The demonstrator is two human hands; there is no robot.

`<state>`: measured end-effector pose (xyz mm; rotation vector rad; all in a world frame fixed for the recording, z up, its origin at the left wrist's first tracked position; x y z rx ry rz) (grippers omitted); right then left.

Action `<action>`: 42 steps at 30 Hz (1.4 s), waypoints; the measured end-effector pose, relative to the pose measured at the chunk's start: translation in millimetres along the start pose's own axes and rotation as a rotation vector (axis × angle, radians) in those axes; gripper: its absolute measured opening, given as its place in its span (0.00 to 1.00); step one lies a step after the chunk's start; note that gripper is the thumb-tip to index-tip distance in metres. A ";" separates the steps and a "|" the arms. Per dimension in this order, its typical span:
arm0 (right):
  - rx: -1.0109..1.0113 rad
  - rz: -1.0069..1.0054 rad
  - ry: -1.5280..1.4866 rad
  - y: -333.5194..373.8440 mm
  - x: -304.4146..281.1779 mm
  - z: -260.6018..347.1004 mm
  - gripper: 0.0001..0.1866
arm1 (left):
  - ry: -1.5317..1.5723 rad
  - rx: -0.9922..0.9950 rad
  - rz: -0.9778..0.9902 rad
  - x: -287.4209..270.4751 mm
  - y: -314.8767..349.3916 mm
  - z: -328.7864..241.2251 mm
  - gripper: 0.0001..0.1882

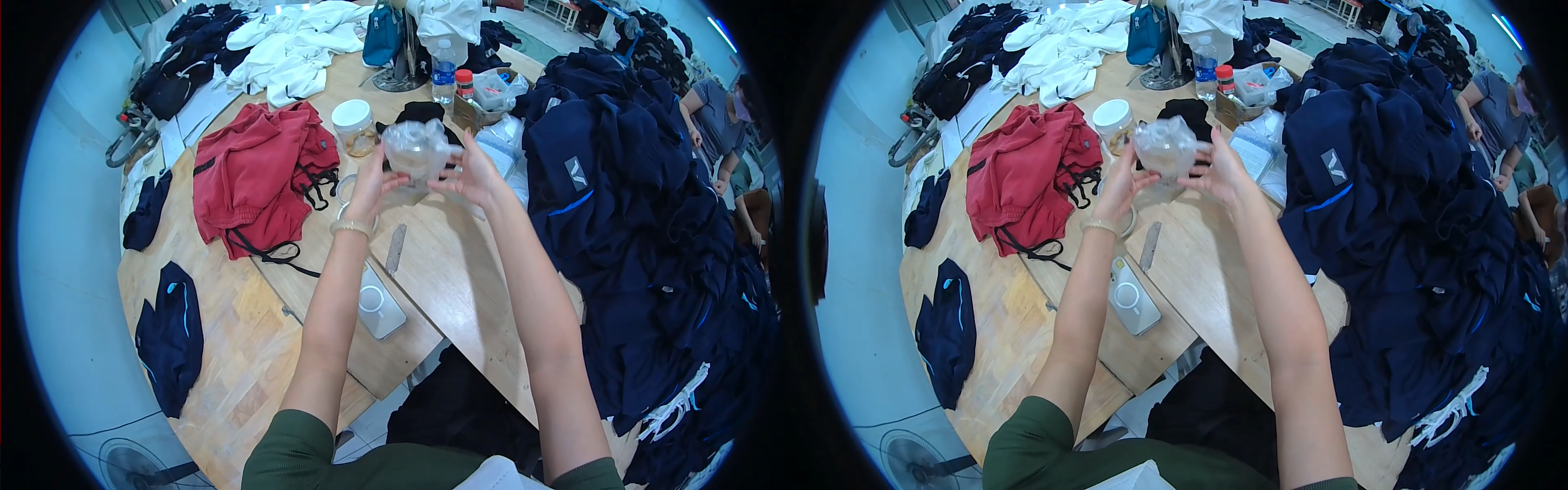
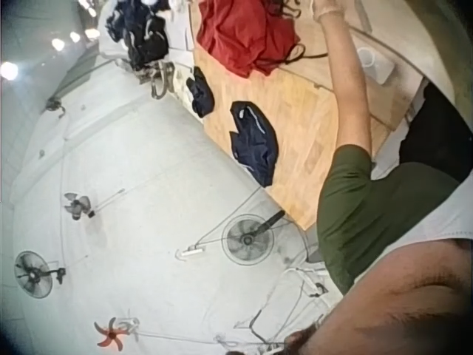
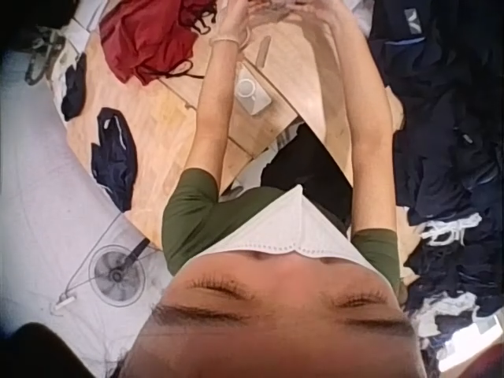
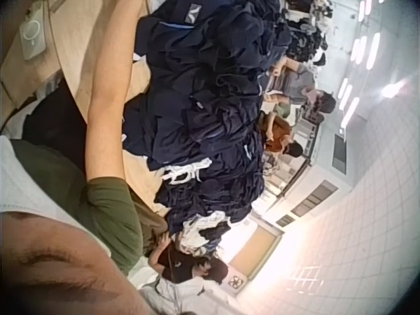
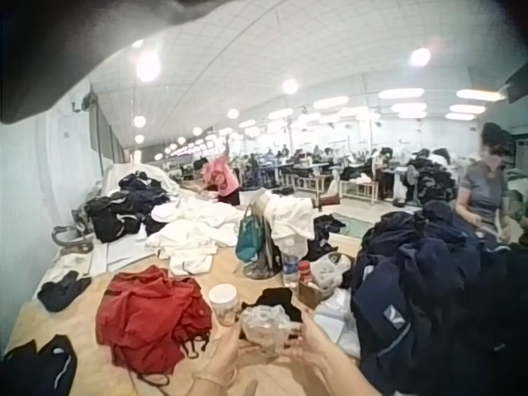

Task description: Trimming excess threads from navy blue clothing items using a pair of small thread snips.

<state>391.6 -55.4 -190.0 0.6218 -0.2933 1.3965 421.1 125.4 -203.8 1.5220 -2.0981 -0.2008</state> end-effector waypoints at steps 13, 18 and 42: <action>-0.213 -0.045 0.077 -56.2 -4.3 21.9 0.54 | 0.107 -0.009 0.115 18.8 -88.9 -15.3 0.29; -0.257 -0.082 0.125 -56.2 -16.0 19.0 0.55 | 0.135 -0.029 0.141 36.4 -96.0 -4.4 0.28; -1.050 -0.227 1.289 -53.0 -6.9 70.3 0.29 | -0.468 0.735 -0.536 76.6 -70.2 -54.5 0.17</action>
Point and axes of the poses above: each hand's wrist, its own y-axis away from the middle knuckle, its own x-axis out of the palm, z = x × y, the point moved 3 cm from there along -y, towards the middle knuckle, and after that the axes turned 15 degrees about -x, right-handed, at the moved point
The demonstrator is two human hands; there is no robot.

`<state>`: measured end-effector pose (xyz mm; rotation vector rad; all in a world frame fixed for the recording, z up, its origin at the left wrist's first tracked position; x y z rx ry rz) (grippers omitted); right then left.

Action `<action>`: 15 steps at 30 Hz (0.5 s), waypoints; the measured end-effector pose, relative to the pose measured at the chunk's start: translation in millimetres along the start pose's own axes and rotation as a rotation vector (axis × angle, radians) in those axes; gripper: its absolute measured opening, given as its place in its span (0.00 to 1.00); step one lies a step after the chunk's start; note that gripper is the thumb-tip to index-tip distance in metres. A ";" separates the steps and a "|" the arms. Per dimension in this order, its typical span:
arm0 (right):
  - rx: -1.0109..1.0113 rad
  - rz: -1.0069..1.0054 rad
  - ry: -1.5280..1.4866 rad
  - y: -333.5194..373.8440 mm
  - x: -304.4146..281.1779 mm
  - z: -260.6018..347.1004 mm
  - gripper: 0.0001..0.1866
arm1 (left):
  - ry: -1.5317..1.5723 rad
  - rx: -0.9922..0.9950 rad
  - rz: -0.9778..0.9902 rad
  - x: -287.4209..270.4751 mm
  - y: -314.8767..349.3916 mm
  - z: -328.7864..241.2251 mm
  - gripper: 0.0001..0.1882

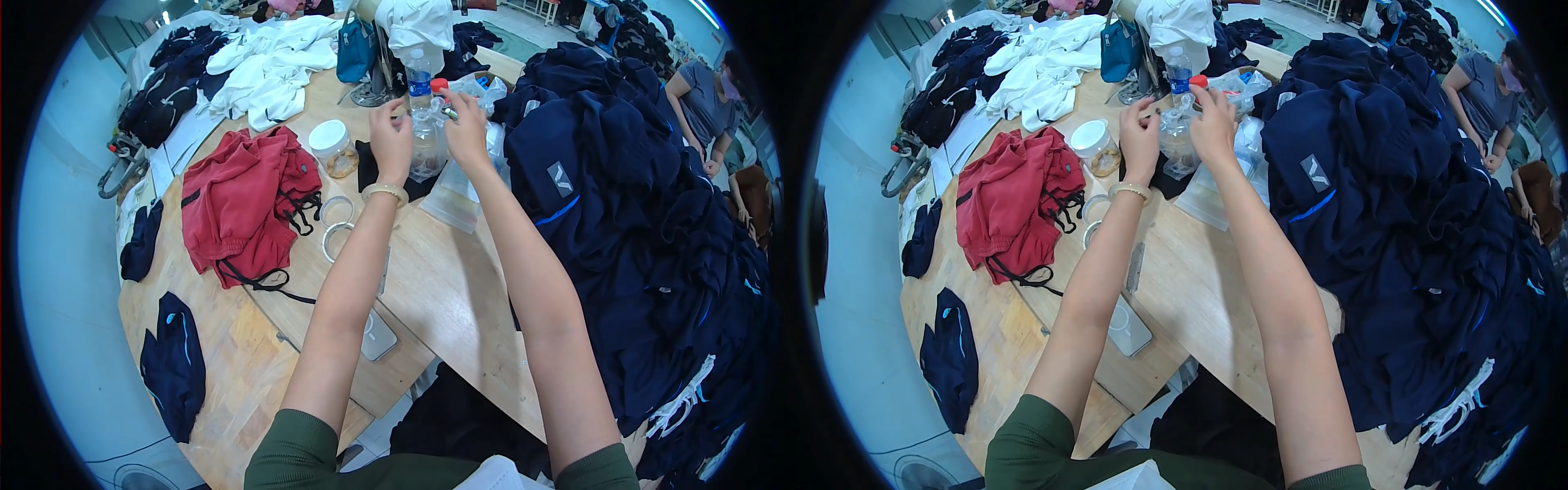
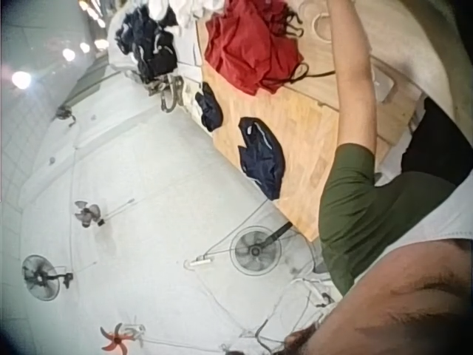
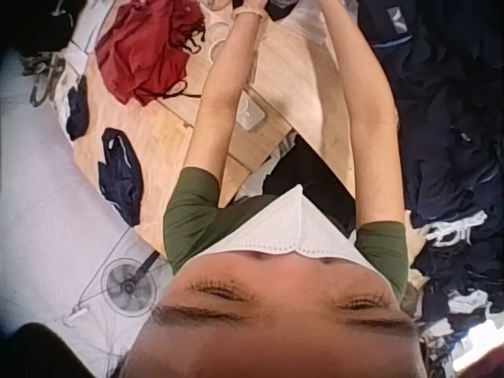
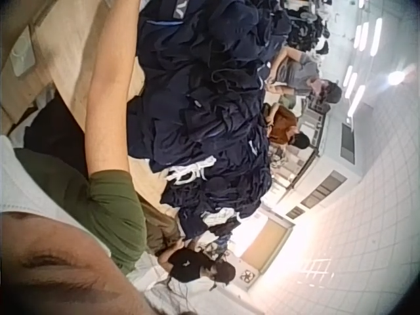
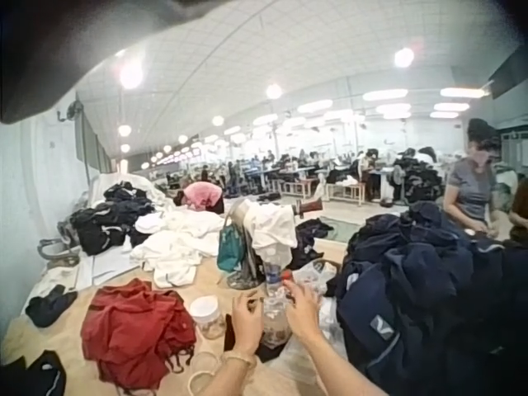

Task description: Trimming excess threads from navy blue clothing items using a pair of small thread snips.

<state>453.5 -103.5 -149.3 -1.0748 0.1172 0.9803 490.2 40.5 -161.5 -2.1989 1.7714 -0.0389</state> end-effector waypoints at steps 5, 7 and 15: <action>0.172 0.038 -0.081 -0.6 -3.4 -14.7 0.30 | -0.007 0.195 0.082 18.6 9.9 -39.0 0.16; 0.217 -0.033 -0.176 3.4 -17.0 -12.5 0.30 | -0.002 0.191 0.026 8.9 12.8 -37.5 0.16; 0.217 0.405 -0.665 86.2 -175.6 70.5 0.25 | 0.119 0.032 0.108 -74.7 62.5 -37.1 0.18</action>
Point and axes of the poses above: each hand's wrist, its own y-axis away from the middle knuckle, its own x-axis out of the palm, z = x × y, the point moved 3 cm from there along -y, towards the middle knuckle, and after that the axes turned 15 degrees about -x, right-handed, at the moved point
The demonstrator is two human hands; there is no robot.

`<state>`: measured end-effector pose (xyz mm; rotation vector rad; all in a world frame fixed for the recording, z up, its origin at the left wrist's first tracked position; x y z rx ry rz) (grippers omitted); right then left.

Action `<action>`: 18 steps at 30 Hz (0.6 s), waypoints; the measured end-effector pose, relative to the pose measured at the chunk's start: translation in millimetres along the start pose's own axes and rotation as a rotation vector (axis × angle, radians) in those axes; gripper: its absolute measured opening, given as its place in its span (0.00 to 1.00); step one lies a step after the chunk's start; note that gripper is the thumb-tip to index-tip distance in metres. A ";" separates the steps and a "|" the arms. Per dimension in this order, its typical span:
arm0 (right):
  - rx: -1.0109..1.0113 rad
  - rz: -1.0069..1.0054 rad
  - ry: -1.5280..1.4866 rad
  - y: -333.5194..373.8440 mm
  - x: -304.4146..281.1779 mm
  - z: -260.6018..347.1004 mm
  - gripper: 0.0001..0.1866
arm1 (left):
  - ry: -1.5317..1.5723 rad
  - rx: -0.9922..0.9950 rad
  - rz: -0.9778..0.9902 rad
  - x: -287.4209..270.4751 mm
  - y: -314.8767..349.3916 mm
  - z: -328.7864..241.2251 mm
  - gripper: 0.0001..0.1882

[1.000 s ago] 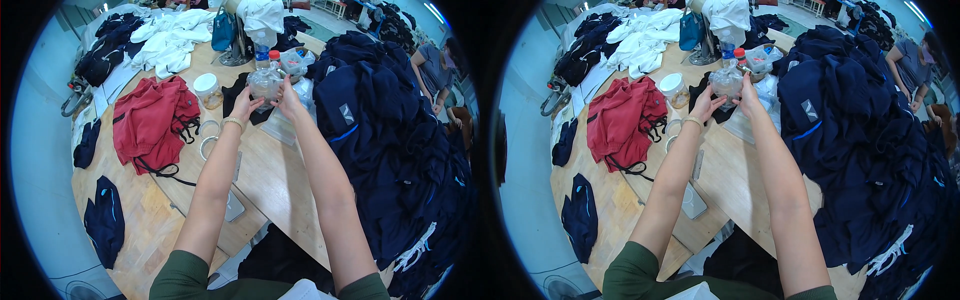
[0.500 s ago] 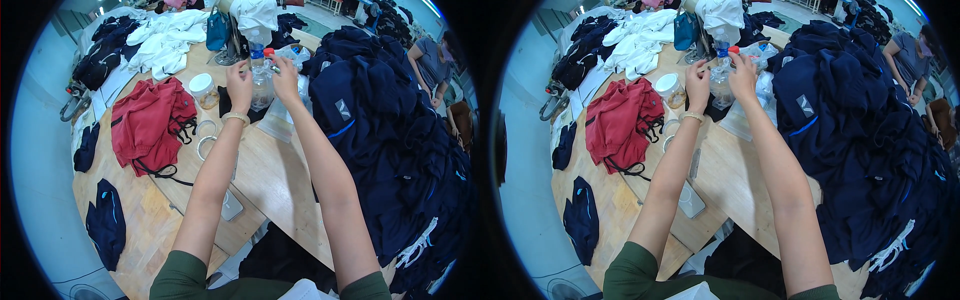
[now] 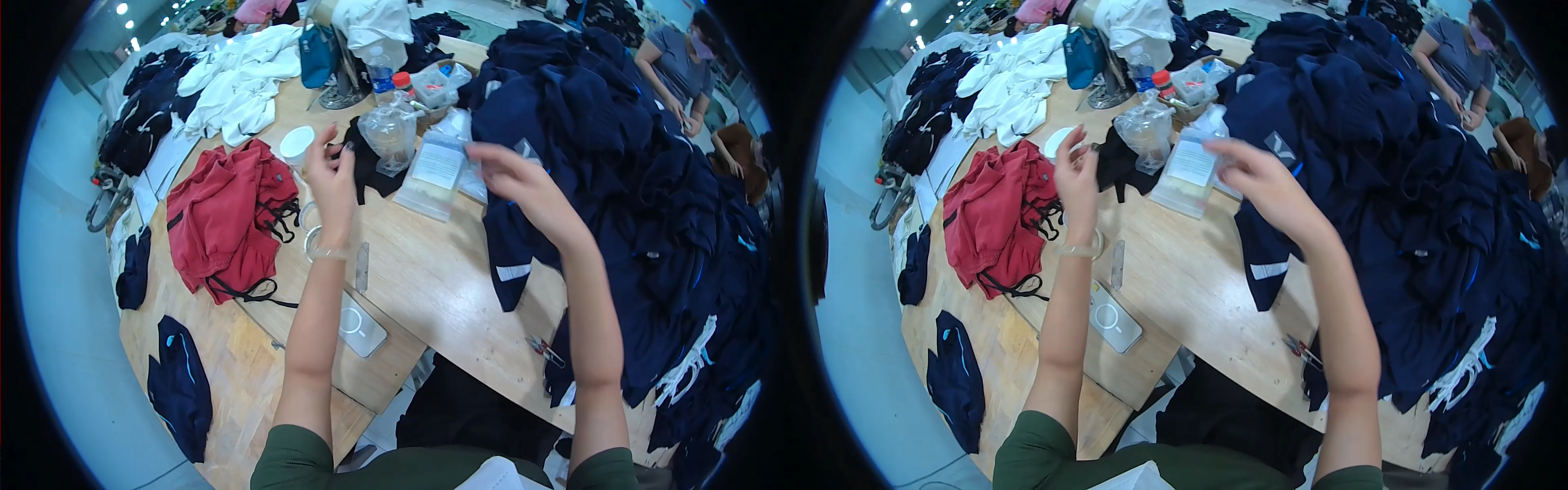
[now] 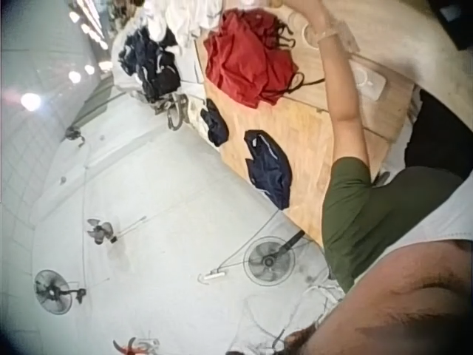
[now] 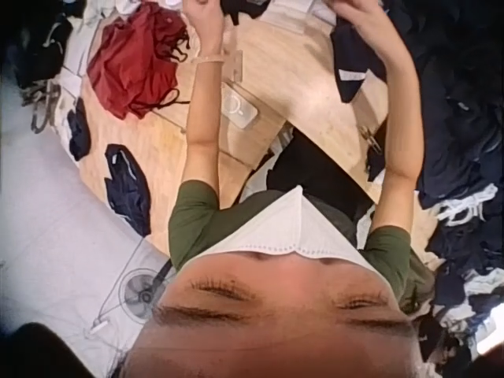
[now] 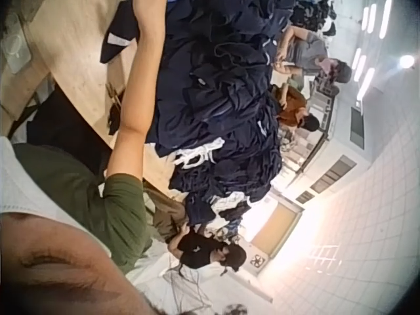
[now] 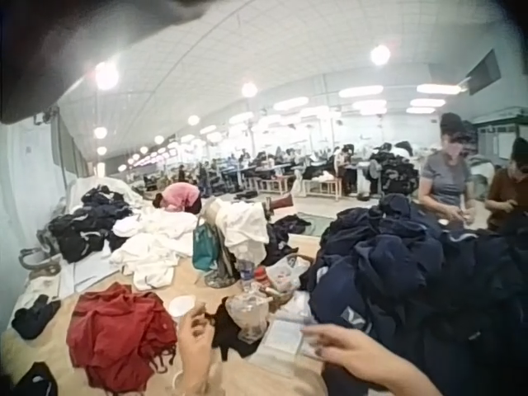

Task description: Trimming excess threads from navy blue clothing items using a pair of small thread snips.

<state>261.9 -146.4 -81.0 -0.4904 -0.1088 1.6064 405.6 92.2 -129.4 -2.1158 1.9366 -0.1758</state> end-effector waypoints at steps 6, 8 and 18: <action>0.412 -0.083 -0.119 213.8 -41.9 56.7 0.24 | 0.058 -0.225 0.497 -38.1 106.5 -36.9 0.16; 0.538 -0.213 -0.198 276.1 -38.8 70.0 0.21 | 0.148 -0.487 0.989 -59.1 157.5 -26.2 0.16; 0.812 0.085 -0.166 453.4 109.5 93.3 0.25 | -0.255 -0.127 2.145 -34.8 398.5 -17.5 0.21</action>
Point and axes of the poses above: each hand's wrist, its own y-axis away from the middle knuckle, its own x-axis out of the palm, z = x × y, the point moved 3 cm from there along -y, towards the middle knuckle, and after that the axes turned 15 degrees about -x, right-handed, at the moved point
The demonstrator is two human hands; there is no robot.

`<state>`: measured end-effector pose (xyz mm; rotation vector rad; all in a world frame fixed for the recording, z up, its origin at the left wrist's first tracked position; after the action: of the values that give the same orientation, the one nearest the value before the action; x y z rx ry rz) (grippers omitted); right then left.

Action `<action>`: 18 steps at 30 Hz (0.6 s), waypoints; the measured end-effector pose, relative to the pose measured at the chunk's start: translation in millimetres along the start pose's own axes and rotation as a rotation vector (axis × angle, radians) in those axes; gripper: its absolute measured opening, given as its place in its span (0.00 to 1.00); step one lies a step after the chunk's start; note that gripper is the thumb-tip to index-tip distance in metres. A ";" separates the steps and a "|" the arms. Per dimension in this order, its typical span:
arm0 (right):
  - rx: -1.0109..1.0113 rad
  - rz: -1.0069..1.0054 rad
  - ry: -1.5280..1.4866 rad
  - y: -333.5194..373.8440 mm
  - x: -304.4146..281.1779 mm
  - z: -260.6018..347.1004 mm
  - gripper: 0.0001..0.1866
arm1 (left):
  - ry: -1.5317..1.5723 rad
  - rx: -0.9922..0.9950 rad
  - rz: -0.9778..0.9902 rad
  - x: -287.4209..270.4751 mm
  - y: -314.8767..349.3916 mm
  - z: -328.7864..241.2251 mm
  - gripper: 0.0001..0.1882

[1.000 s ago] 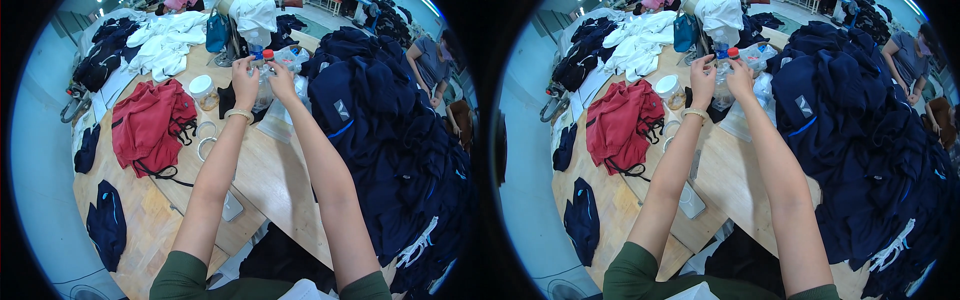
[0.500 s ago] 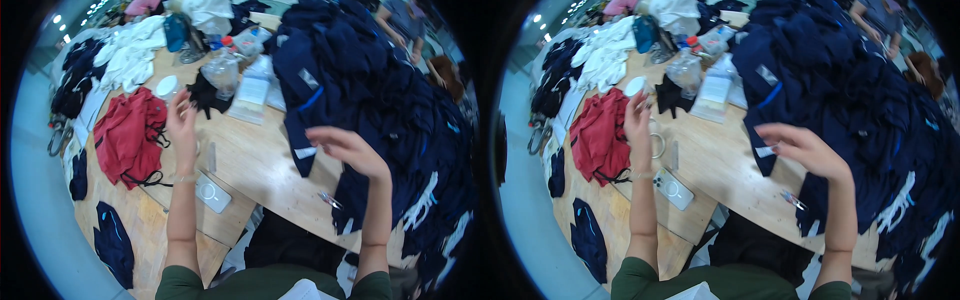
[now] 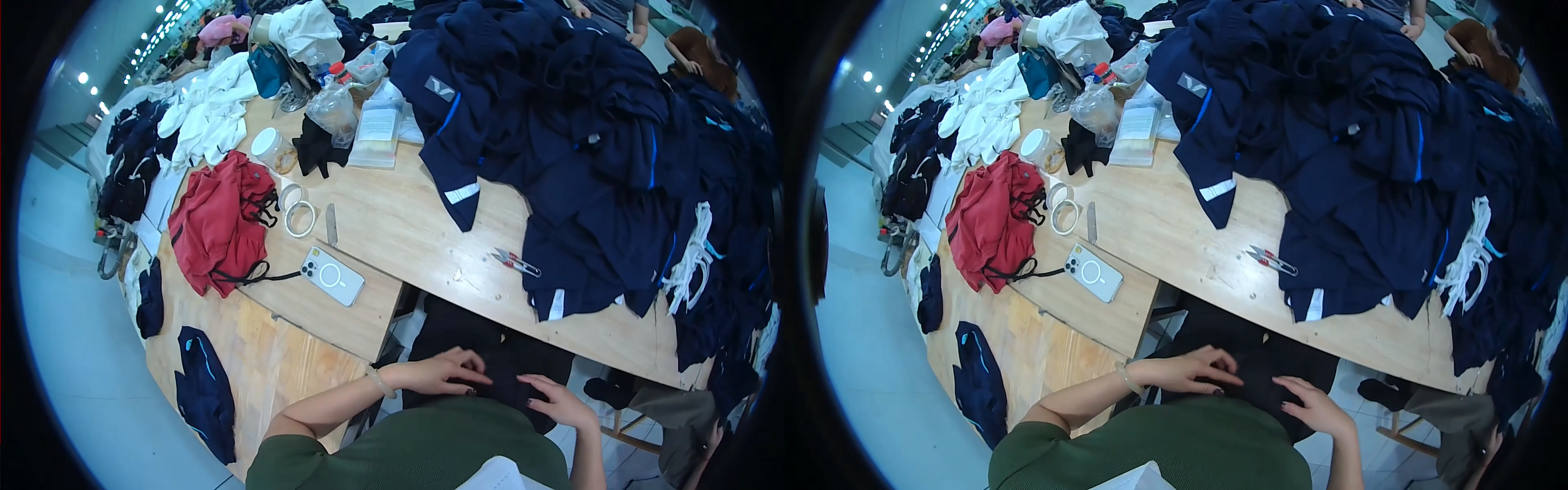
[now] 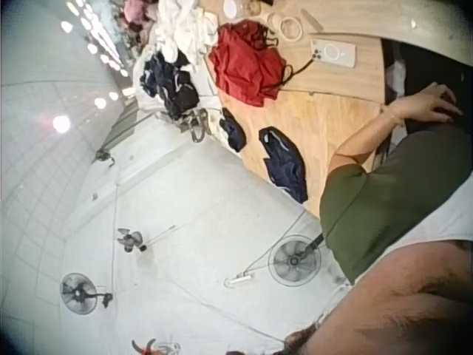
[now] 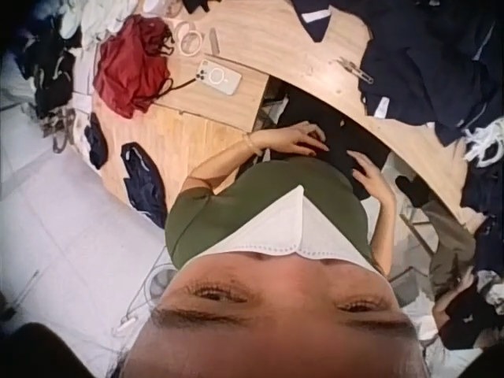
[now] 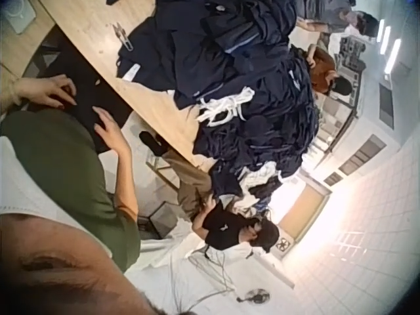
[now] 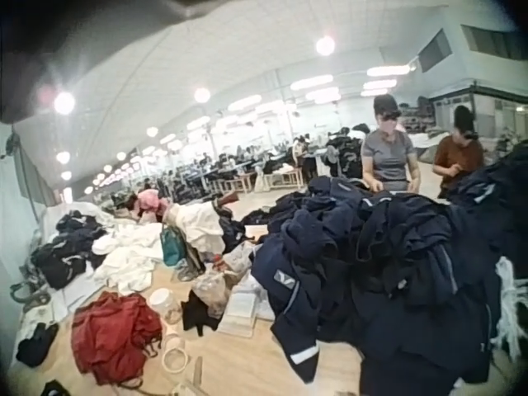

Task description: Trimming excess threads from navy blue clothing items using a pair of small thread snips.

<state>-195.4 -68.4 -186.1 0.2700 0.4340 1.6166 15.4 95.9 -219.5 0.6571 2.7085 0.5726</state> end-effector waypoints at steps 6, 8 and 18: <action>0.065 -0.124 0.124 45.5 8.5 -24.4 0.23 | -0.036 -0.120 -0.093 14.7 -1.5 3.2 0.34; 0.029 -0.055 0.091 46.4 -10.2 -18.9 0.19 | -0.005 -0.414 0.075 -4.6 14.8 -6.1 0.36; -0.398 -0.903 0.999 -132.6 -73.5 34.9 0.22 | 0.161 -0.210 -0.618 -99.0 -18.2 -67.3 0.24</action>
<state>-54.1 -130.5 -206.1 -0.9627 0.8118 0.7936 68.2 11.9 -150.0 -0.2904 2.7290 0.7425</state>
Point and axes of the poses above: each hand's wrist, its own y-axis away from the middle knuckle, its own x-axis out of the palm, z = x × y, the point moved 3 cm from there along -y, towards the middle knuckle, and after that the axes turned 15 degrees about -x, right-handed, at the moved point
